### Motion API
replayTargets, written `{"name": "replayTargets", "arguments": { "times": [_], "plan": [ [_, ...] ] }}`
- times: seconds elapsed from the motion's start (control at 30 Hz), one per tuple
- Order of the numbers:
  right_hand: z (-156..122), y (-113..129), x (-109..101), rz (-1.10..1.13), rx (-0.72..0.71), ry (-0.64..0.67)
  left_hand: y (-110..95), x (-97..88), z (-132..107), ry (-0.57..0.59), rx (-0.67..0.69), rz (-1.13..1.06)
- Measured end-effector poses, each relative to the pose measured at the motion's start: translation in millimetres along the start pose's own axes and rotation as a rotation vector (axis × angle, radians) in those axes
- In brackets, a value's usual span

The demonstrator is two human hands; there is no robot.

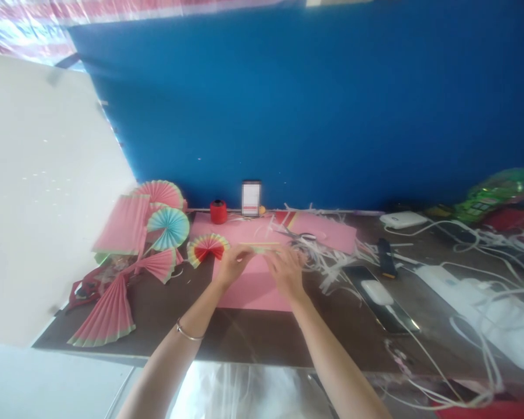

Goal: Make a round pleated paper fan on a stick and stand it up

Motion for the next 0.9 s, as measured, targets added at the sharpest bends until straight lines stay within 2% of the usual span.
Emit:
{"name": "replayTargets", "arguments": {
  "times": [0.17, 0.27, 0.33, 0.43, 0.67, 0.9],
  "plan": [
    [0, 2, 5, 0.073, -0.014, 0.057, 5, 12.4, -2, 0.011, -0.045, -0.194],
    [0, 4, 6, 0.073, -0.027, 0.059, 11, 21.6, -3, 0.037, -0.108, -0.375],
    [-1, 6, 5, 0.067, -0.031, 0.054, 15, 23.6, -3, 0.026, -0.154, -0.416],
    [0, 8, 7, 0.097, -0.049, 0.075, 17, 21.5, -2, 0.000, -0.168, -0.402],
    [3, 4, 15, 0.217, 0.007, 0.129, 11, 19.4, 0, 0.037, -0.155, -0.337],
    [6, -4, 14, 0.350, 0.076, 0.096, 11, 18.7, -1, 0.014, -0.203, -0.318]
  ]
}}
Point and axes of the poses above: each hand's wrist, its own z-axis towards the middle knuckle, its own x-axis out of the palm, y = z × x, the point moved 6 cm from there along z, towards the middle knuckle, and after that the axes turned 12 degrees about y, right-handed, at the moved point
